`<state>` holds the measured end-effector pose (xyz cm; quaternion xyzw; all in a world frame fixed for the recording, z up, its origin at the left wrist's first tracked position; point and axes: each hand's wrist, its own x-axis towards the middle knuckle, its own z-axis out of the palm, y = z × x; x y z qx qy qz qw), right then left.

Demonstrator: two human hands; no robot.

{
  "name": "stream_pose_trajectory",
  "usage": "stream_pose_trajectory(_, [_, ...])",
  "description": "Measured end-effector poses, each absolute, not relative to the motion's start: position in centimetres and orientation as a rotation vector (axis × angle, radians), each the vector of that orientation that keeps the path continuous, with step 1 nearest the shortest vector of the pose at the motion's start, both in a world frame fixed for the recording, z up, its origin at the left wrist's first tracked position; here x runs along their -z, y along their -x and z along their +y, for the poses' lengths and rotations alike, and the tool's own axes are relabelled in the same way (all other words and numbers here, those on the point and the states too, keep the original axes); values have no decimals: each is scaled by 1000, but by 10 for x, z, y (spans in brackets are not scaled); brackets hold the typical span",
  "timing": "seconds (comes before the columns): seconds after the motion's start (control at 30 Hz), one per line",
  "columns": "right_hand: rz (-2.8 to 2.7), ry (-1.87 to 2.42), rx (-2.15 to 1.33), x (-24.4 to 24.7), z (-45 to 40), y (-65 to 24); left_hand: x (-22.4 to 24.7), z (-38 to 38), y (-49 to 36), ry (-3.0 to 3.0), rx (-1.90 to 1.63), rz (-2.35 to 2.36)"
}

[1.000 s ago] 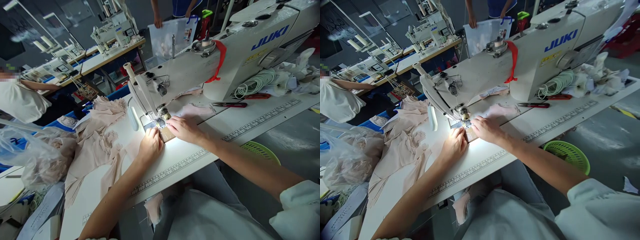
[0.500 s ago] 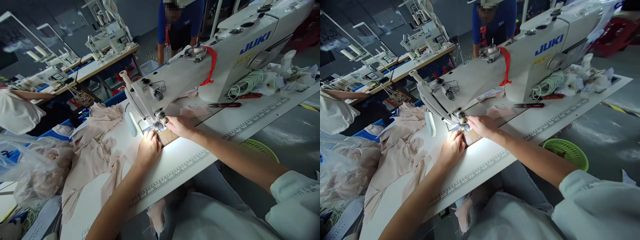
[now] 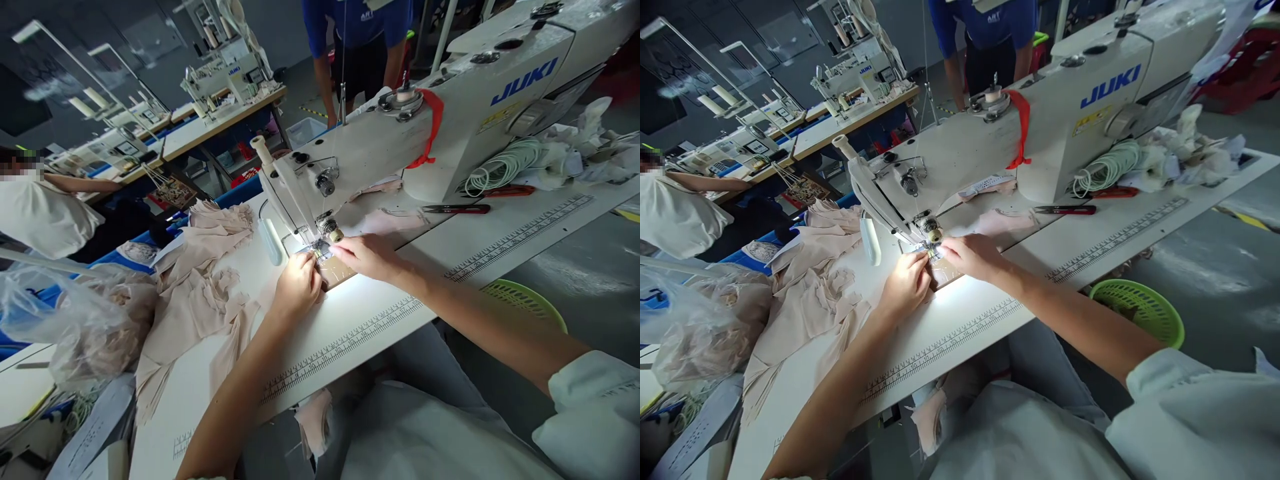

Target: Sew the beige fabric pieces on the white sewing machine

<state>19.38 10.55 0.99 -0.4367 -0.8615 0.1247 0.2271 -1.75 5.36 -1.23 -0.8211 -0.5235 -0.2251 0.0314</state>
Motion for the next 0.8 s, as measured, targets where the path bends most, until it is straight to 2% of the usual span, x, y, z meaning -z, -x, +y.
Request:
stream_pose_trajectory(0.13, [-2605,742,-210,-16,73,-181,-4,60,47,2371,894,-1948])
stream_pose_trajectory(0.27, [-2683,404,-48,-9,31,-155,-13,63,72,2154,877,-2290])
stream_pose_trajectory(0.4, [-2694,407,-107,6,-3,-151,-13,53,70,2195,770,-2356])
stream_pose_trajectory(0.67, [-2503,515,82,29,-38,-201,-20,20,42,2435,526,-2311])
stream_pose_trajectory(0.73, [-2433,475,65,37,-40,-205,-18,16,37,2389,583,-2414])
stream_pose_trajectory(0.8, [-2386,439,-7,42,-44,-206,-18,9,38,2364,794,-2527])
